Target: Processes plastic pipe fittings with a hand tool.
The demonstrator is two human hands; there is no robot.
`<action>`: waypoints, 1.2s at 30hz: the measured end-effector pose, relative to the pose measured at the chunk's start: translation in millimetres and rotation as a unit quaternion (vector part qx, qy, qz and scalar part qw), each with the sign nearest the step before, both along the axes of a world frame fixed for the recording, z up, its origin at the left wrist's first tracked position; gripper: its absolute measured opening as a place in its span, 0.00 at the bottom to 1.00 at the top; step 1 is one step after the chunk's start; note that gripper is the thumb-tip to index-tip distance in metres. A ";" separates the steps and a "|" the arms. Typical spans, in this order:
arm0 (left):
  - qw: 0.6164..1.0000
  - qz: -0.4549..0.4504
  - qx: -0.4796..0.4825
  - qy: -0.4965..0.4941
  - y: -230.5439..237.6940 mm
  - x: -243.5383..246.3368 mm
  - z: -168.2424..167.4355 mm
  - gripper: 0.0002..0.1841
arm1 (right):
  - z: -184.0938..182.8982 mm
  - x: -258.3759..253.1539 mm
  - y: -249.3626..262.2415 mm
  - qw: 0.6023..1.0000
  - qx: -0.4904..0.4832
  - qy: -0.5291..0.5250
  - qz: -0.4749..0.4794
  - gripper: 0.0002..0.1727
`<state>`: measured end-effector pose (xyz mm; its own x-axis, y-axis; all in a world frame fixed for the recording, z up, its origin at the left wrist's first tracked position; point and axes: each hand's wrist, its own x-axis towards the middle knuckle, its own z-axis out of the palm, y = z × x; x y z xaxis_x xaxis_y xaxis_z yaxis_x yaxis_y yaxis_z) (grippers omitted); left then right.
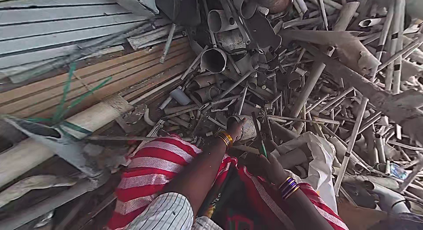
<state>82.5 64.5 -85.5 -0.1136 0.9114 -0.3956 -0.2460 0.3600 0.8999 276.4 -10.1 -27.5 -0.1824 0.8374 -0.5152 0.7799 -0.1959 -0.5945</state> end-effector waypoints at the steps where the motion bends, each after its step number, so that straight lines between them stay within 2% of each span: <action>1: 0.998 0.027 -0.006 -0.062 2.6 -2.9 -1.3 0.29 | 1.0 -0.5 3.6 1.000 0.002 -0.009 0.001 0.23; 3: 0.986 0.079 -0.010 -0.147 8.8 -7.5 -3.2 0.30 | 0.8 1.6 10.0 1.000 0.011 -0.020 0.012 0.23; 4: 0.983 0.094 -0.023 -0.155 9.4 -9.0 1.5 0.33 | -0.1 2.6 9.7 1.000 0.017 -0.021 0.016 0.22; 7: 0.984 0.150 -0.080 -0.052 14.6 -8.3 9.1 0.39 | -2.4 3.3 7.0 1.000 0.021 0.005 0.011 0.21; 9: 0.984 0.156 -0.086 0.005 17.1 -9.2 5.7 0.40 | -9.8 5.9 5.6 0.992 0.080 0.088 -0.047 0.22; 12: 0.983 0.161 -0.082 0.033 18.0 -10.5 0.2 0.42 | -19.6 3.0 7.7 0.943 0.191 0.206 -0.178 0.24; 13: 0.983 0.159 -0.080 0.035 17.0 -10.5 0.9 0.43 | -19.7 0.7 6.8 0.938 0.200 0.214 -0.187 0.24; 15: 0.984 0.155 -0.073 0.038 15.5 -9.3 2.6 0.43 | -15.0 -3.9 -2.4 0.968 0.152 0.164 -0.116 0.22; 17: 0.986 0.150 -0.069 0.027 14.4 -8.4 4.2 0.42 | -5.7 -9.3 -9.1 0.995 0.015 0.102 0.002 0.21; 19: 0.986 0.149 -0.070 0.014 13.5 -9.3 5.8 0.41 | -7.9 -12.4 -11.2 0.990 0.006 0.143 -0.012 0.19; 22: 0.986 0.147 -0.072 0.026 13.1 -9.9 5.1 0.41 | -11.0 -10.4 -7.7 0.955 0.103 0.252 -0.118 0.21; 23: 0.987 0.140 -0.071 0.032 12.6 -9.5 4.6 0.41 | -12.3 -10.0 -7.2 0.951 0.109 0.253 -0.139 0.19; 24: 0.988 0.133 -0.069 0.037 11.8 -9.3 4.5 0.41 | -11.8 -9.7 -9.8 0.960 0.088 0.231 -0.134 0.19; 26: 0.989 0.127 -0.060 0.045 11.4 -9.6 4.1 0.41 | -7.1 -12.2 -16.4 0.982 -0.034 0.171 -0.065 0.18; 27: 0.988 0.131 -0.061 0.044 12.2 -9.5 2.9 0.41 | -7.6 -14.0 -18.6 0.983 -0.063 0.169 -0.046 0.17; 28: 0.988 0.137 -0.067 0.038 13.3 -10.3 2.6 0.41 | -8.9 -14.0 -19.1 0.980 -0.050 0.185 -0.050 0.17; 32: 0.985 0.146 -0.083 0.034 12.4 -11.2 1.6 0.43 | -14.6 -7.3 -12.3 0.951 0.128 0.255 -0.114 0.20; 33: 0.985 0.146 -0.083 0.036 11.9 -11.1 0.8 0.43 | -14.3 -7.4 -14.4 0.957 0.123 0.235 -0.117 0.19; 36: 0.983 0.160 -0.083 0.026 15.2 -11.2 -3.2 0.43 | -6.7 -10.7 -21.1 0.990 -0.029 0.135 -0.018 0.18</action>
<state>71.4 79.7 -88.7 -0.4077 0.7498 -0.5212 -0.3256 0.4139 0.8501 265.7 -31.2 -34.2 -0.2911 0.8158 -0.4997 0.5863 -0.2606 -0.7670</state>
